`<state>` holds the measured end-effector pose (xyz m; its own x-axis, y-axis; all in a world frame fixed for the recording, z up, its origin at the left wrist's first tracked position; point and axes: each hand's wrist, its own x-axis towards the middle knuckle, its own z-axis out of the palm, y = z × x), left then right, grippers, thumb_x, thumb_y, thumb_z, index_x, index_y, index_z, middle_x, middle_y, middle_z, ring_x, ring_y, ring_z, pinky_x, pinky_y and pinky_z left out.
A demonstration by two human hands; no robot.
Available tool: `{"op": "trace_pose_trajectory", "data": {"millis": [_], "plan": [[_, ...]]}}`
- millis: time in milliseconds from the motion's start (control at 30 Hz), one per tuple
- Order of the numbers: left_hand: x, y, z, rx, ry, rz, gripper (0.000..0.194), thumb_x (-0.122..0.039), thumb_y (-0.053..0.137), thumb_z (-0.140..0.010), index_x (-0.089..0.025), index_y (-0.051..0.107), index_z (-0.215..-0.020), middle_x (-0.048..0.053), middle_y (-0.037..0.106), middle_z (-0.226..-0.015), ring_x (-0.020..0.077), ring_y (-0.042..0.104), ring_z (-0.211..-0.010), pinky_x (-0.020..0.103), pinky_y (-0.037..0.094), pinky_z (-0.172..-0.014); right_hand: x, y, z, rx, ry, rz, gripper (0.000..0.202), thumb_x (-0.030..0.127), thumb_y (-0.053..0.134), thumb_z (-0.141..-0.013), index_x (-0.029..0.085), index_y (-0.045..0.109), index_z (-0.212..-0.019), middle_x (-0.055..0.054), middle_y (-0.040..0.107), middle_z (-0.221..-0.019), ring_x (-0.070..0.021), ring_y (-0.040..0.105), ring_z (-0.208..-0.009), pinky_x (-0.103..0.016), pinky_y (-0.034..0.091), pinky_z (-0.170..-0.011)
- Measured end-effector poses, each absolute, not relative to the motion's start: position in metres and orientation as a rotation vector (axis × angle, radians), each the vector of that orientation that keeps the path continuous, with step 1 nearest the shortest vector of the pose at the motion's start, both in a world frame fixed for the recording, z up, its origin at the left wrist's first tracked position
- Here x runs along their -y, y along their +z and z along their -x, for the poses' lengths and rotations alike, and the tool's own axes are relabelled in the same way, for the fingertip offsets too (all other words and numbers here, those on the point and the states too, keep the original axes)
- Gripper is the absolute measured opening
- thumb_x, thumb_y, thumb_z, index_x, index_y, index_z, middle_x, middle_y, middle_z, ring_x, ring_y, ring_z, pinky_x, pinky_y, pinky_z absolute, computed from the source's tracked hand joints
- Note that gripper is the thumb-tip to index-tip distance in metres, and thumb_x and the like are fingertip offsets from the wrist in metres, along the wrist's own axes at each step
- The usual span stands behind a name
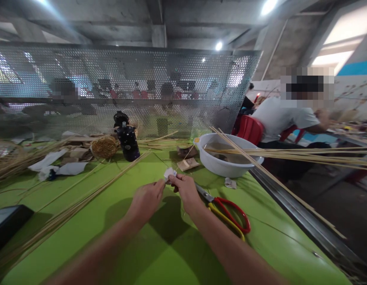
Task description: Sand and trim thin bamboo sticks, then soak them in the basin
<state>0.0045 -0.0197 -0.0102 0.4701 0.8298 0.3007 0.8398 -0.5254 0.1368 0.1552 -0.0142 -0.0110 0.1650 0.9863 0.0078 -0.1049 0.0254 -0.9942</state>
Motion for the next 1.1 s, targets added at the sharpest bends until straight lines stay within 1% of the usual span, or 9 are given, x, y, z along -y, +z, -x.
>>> {"op": "trace_pose_trajectory", "data": {"millis": [167, 333, 467, 567, 667, 800, 900, 1100], "plan": [[0.0203, -0.0080, -0.0051, 1.508, -0.455, 2.683, 0.030, -0.017, 0.030, -0.097, -0.018, 0.059, -0.107, 0.002, 0.060, -0.061, 0.0138, 0.056, -0.053, 0.023, 0.029, -0.049, 0.0131, -0.0125, -0.1565, 0.957, 1.092, 1.203, 0.028, 0.044, 0.073, -0.063, 0.016, 0.066, -0.060, 0.001, 0.055, -0.057, -0.0115, 0.041, -0.052, -0.027, 0.030, -0.053], [0.0204, -0.0072, -0.0051, 1.521, -0.484, 2.690, 0.031, -0.019, 0.029, -0.098, -0.019, 0.058, -0.106, 0.003, 0.061, -0.065, 0.0133, 0.056, -0.055, 0.023, 0.033, -0.050, 0.0137, -0.0107, -0.1553, 0.987, 1.109, 1.191, 0.027, 0.042, 0.073, -0.063, 0.017, 0.064, -0.057, 0.002, 0.054, -0.054, -0.0110, 0.040, -0.051, -0.027, 0.030, -0.052], [0.0201, -0.0090, -0.0041, 1.540, -0.477, 2.727, 0.033, -0.019, 0.026, -0.099, -0.018, 0.057, -0.108, 0.002, 0.060, -0.063, 0.0132, 0.054, -0.052, 0.022, 0.032, -0.049, 0.0130, -0.0125, -0.1555, 0.973, 1.079, 1.215, 0.028, 0.043, 0.074, -0.062, 0.017, 0.063, -0.057, 0.002, 0.053, -0.055, -0.0115, 0.041, -0.052, -0.027, 0.031, -0.053], [0.0196, -0.0101, -0.0036, 1.546, -0.464, 2.704, 0.032, -0.020, 0.026, -0.099, -0.019, 0.056, -0.110, 0.003, 0.061, -0.065, 0.0142, 0.055, -0.054, 0.023, 0.033, -0.050, 0.0136, -0.0139, -0.1545, 1.045, 1.118, 1.211, 0.029, 0.044, 0.072, -0.064, 0.016, 0.064, -0.060, 0.001, 0.056, -0.058, -0.0115, 0.041, -0.053, -0.027, 0.030, -0.053], [0.0189, -0.0110, -0.0039, 1.509, -0.478, 2.686, 0.030, -0.020, 0.028, -0.099, -0.019, 0.056, -0.108, 0.003, 0.062, -0.066, 0.0152, 0.057, -0.056, 0.024, 0.033, -0.051, 0.0136, -0.0132, -0.1546, 1.065, 1.085, 1.222, 0.030, 0.045, 0.071, -0.064, 0.016, 0.066, -0.061, -0.001, 0.058, -0.060, -0.0117, 0.042, -0.053, -0.027, 0.030, -0.053], [0.0184, -0.0121, -0.0041, 1.501, -0.467, 2.664, 0.028, -0.020, 0.029, -0.099, -0.018, 0.056, -0.105, 0.003, 0.062, -0.066, 0.0155, 0.058, -0.056, 0.025, 0.033, -0.051, 0.0152, -0.0128, -0.1532, 1.057, 1.050, 1.214, 0.031, 0.045, 0.071, -0.064, 0.017, 0.062, -0.056, 0.002, 0.053, -0.054, -0.0116, 0.040, -0.052, -0.027, 0.029, -0.052], [0.0188, -0.0122, -0.0039, 1.501, -0.479, 2.649, 0.027, -0.021, 0.030, -0.099, -0.018, 0.056, -0.105, 0.003, 0.063, -0.068, 0.0151, 0.059, -0.057, 0.025, 0.032, -0.051, 0.0160, -0.0150, -0.1514, 1.105, 1.083, 1.206, 0.032, 0.047, 0.069, -0.066, 0.017, 0.062, -0.057, 0.001, 0.056, -0.058, -0.0116, 0.040, -0.053, -0.027, 0.030, -0.053], [0.0203, -0.0109, -0.0070, 1.514, -0.496, 2.722, 0.029, -0.021, 0.027, -0.099, -0.017, 0.056, -0.100, 0.003, 0.062, -0.069, 0.0125, 0.055, -0.053, 0.024, 0.033, -0.052, 0.0091, -0.0162, -0.1582, 1.046, 1.035, 1.207, 0.030, 0.046, 0.069, -0.065, 0.016, 0.065, -0.060, 0.000, 0.056, -0.057, -0.0116, 0.040, -0.053, -0.026, 0.031, -0.053]]}}
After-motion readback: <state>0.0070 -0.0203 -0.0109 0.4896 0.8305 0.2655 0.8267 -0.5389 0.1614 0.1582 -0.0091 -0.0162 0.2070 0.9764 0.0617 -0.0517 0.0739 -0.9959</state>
